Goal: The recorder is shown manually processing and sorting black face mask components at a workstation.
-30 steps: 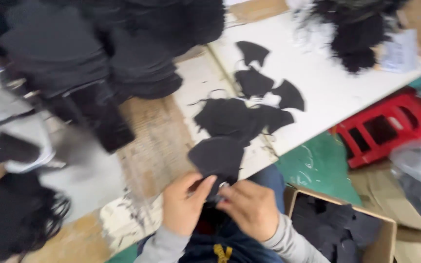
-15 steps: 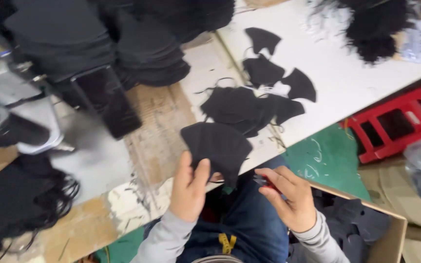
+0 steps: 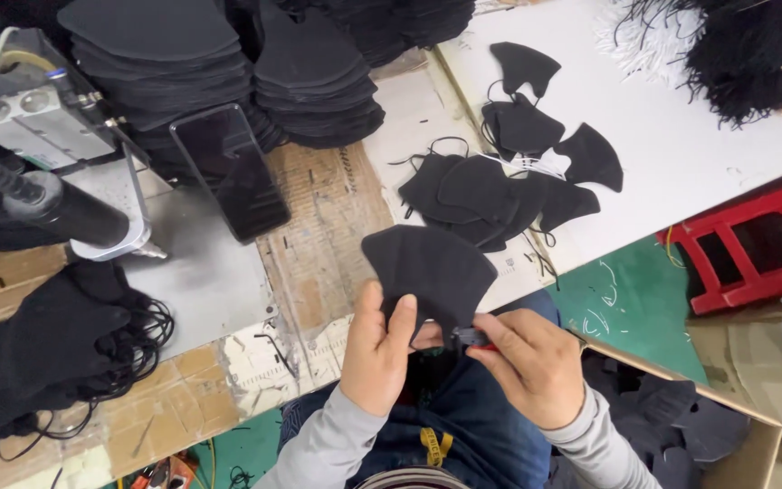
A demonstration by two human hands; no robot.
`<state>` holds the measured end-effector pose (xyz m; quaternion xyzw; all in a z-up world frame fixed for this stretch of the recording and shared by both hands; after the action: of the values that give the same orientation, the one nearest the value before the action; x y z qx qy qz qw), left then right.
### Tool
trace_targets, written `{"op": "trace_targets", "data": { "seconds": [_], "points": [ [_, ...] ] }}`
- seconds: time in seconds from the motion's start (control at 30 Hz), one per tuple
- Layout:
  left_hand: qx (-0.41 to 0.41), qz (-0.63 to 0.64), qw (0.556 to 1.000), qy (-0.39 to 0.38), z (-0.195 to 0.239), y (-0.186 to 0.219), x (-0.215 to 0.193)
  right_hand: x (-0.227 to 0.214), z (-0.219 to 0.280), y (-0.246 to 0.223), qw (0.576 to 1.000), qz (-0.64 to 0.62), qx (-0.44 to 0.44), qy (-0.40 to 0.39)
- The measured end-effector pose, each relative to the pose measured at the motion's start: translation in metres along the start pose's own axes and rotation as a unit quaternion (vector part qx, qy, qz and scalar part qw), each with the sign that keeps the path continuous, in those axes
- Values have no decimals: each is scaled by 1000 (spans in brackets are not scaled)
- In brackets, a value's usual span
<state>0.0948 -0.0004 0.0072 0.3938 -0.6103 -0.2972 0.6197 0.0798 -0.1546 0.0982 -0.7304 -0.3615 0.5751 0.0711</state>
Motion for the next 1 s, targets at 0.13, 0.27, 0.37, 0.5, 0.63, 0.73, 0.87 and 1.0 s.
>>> {"op": "trace_targets", "data": {
  "seconds": [0.13,0.27,0.37,0.5,0.63,0.73,0.87,1.0],
  "points": [
    [-31,10,999,17,12,-23,-29,9,4,8,998,-23,-25,-43],
    [31,-424,904,47,3,-37,-122,33,-13,115,988,-37,148,-36],
    [101,-670,735,40,-2,-11,-135,34,-34,210,955,-53,273,100],
    [231,-707,667,53,-5,48,-91,61,-79,209,965,52,220,134],
    [220,-560,798,29,-13,25,-81,92,-91,213,965,138,193,109],
    [35,-308,950,-20,-38,-70,-79,93,-71,250,970,-37,209,120],
    [-5,-165,986,-33,-86,-124,-29,97,-40,272,869,-355,343,46],
    [-15,-123,992,-30,-113,-135,-2,102,-19,260,701,-586,406,-28]
  ]
}}
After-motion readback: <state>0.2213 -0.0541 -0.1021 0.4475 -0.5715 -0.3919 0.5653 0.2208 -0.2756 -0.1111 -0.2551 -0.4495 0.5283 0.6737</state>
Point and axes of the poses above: each hand's wrist, its own z-axis away from the middle knuckle, its own x-axis out of the palm, y = z × x, the point moved 10 cm from there along -z, towards the middle knuckle, and after that the axes turned 13 degrees about x, right-handed, at the moved point
